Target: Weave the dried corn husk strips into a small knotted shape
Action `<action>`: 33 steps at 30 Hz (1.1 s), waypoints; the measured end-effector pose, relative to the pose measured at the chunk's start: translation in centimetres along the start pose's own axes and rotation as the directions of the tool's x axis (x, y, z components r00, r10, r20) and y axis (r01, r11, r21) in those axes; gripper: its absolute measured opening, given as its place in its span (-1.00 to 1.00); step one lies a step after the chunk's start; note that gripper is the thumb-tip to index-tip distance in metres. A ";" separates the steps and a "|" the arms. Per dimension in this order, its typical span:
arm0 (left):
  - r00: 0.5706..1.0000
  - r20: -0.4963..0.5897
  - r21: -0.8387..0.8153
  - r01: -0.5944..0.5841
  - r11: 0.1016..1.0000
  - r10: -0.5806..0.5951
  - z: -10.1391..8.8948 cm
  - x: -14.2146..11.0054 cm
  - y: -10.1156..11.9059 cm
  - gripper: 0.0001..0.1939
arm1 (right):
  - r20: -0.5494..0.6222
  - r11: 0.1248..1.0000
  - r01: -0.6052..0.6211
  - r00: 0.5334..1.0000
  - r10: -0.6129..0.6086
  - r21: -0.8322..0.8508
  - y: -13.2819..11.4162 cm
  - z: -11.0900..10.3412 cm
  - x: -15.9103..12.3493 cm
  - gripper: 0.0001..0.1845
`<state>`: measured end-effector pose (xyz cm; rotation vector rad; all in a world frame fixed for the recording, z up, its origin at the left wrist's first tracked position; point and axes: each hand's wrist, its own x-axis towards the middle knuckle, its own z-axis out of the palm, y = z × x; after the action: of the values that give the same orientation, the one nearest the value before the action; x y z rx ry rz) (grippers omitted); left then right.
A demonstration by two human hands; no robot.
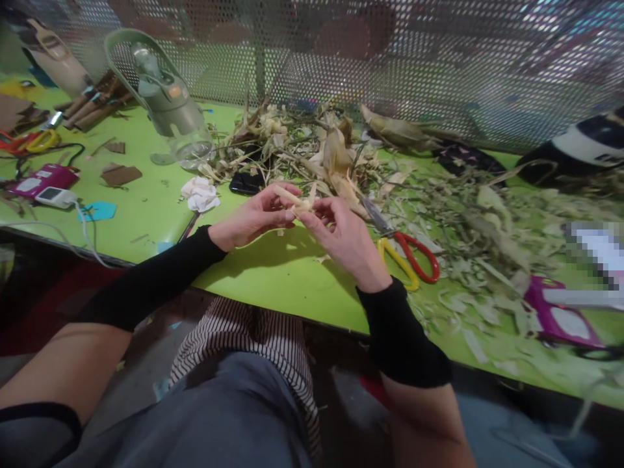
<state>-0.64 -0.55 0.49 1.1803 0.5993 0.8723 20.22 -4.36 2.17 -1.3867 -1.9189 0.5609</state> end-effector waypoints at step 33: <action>0.973 0.024 0.314 0.212 0.925 -0.231 0.5 -0.5 1.2 -0.91 | 0.105 0.912 -0.204 0.978 0.178 0.355 -1.5 1.0 -0.3 -0.74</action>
<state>-0.84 -1.09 1.81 1.3853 0.8245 0.5593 18.56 -5.15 2.48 -1.3285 -1.6327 1.0187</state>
